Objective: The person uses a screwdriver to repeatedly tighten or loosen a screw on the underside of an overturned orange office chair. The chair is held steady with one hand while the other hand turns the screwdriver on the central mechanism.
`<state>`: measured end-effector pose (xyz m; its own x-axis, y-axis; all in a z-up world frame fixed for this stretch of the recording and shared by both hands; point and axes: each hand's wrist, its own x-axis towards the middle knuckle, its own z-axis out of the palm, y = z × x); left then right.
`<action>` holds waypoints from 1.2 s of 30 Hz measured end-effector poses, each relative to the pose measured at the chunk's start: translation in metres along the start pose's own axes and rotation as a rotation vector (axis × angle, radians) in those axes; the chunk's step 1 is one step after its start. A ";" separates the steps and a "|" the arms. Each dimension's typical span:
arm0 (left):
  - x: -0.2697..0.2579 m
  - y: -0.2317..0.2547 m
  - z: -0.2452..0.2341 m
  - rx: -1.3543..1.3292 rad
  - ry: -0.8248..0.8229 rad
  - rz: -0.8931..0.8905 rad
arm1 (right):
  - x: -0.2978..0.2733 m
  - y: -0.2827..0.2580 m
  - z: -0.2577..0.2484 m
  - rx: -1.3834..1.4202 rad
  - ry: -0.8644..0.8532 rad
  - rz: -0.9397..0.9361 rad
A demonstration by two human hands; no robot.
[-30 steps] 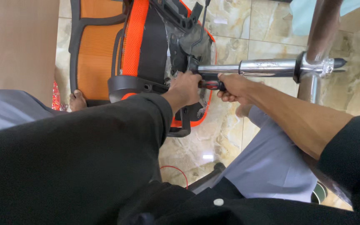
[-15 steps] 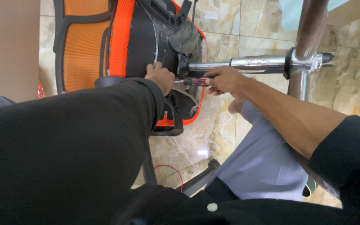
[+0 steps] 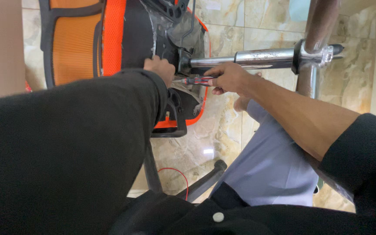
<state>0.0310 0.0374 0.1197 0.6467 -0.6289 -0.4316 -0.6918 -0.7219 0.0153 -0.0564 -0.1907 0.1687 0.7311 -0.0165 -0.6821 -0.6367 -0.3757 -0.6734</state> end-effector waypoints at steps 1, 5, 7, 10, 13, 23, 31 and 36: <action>0.003 0.002 0.000 -0.007 0.020 -0.008 | -0.001 0.001 0.001 -0.011 0.004 0.004; 0.007 0.001 0.004 -0.072 0.027 0.066 | -0.001 0.003 0.000 -0.056 0.016 0.021; 0.007 -0.001 0.008 -0.138 0.009 0.103 | -0.001 0.003 0.000 -0.063 0.015 0.030; 0.006 -0.005 0.007 -0.203 0.003 0.080 | -0.003 -0.002 0.000 -0.048 0.004 0.045; 0.005 -0.006 0.003 -0.174 0.010 0.083 | -0.006 -0.008 0.001 -0.062 -0.002 0.063; -0.014 -0.013 0.006 -0.029 0.262 0.233 | 0.003 0.006 0.021 -0.523 0.011 -0.203; 0.007 -0.021 0.013 -0.281 0.032 0.146 | 0.009 0.016 0.023 -0.405 -0.103 0.050; 0.008 -0.009 0.016 -0.024 0.168 0.159 | 0.003 0.004 0.025 -0.779 -0.083 -0.290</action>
<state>0.0367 0.0433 0.1016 0.5763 -0.7727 -0.2661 -0.7825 -0.6157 0.0934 -0.0629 -0.1690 0.1572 0.7998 0.2363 -0.5518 -0.0521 -0.8885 -0.4559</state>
